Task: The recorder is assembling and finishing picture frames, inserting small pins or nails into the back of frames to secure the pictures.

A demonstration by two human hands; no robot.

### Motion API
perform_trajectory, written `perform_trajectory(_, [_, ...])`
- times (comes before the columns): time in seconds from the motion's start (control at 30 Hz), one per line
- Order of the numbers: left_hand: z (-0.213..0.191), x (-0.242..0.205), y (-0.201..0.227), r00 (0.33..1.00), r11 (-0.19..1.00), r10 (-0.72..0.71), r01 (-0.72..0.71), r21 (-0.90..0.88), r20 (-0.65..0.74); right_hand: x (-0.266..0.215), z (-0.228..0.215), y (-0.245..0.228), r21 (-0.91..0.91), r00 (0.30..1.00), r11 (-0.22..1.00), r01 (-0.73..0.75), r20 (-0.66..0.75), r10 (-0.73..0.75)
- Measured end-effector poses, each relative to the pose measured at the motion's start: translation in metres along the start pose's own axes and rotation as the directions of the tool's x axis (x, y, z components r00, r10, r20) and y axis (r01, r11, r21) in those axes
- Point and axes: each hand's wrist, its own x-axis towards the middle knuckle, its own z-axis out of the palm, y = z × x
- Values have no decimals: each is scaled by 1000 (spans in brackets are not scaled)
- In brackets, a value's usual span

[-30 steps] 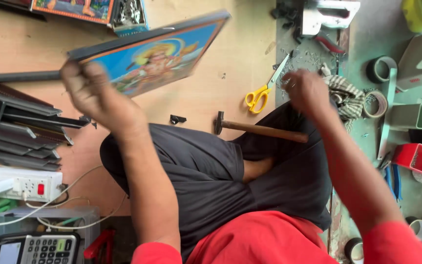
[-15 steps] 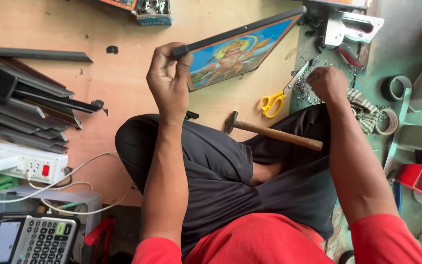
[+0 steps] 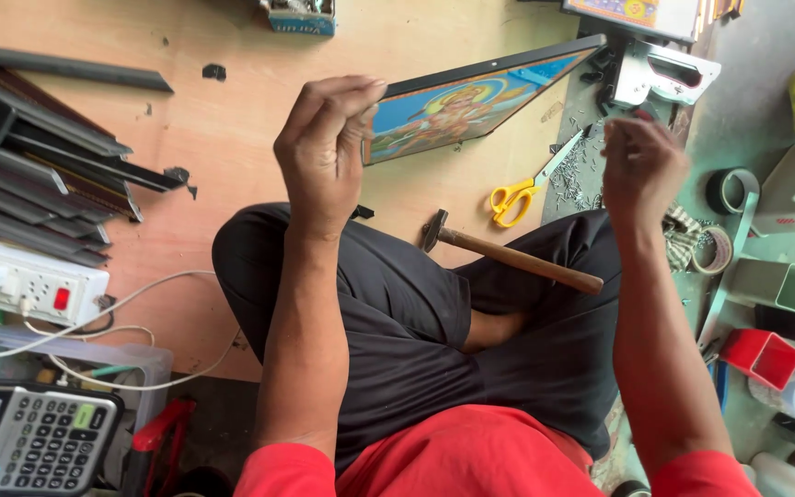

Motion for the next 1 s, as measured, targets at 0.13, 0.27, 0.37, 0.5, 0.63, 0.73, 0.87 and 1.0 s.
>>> perform_trajectory(0.13, [6, -2, -7, 999, 997, 51, -51, -61, -7, 21, -28, -110, 213, 987, 964, 158, -56, -150])
perform_trajectory(0.27, [7, -4, -16, 1000, 976, -3, -1, -217, -17, 46, -23, -186, 289, 946, 907, 305, 17, -324])
perform_trajectory(0.37, [6, -7, -22, 996, 926, -85, 76, -370, -9, 58, 1, -211, 338, 893, 857, 389, 91, -441])
perform_trajectory(0.5, [1, -6, -20, 983, 850, -183, 172, -499, 27, 67, 24, -232, 338, 810, 800, 496, 152, -567])
perform_trajectory(0.63, [-1, -6, -21, 982, 840, -189, 175, -514, 25, 68, 29, -239, 250, 785, 799, 547, 179, -593])
perform_trajectory(0.73, [-3, -6, -20, 980, 835, -195, 191, -516, 48, 70, 30, -242, 209, 782, 804, 556, 196, -592])
perform_trajectory(0.87, [-3, -6, -18, 978, 834, -200, 200, -515, 56, 70, 29, -252, 57, 743, 764, 642, 200, -639])
perform_trajectory(1.0, [-1, -4, -13, 966, 848, -253, 244, -471, 47, 65, 38, -245, -37, 678, 679, 733, 126, -725])
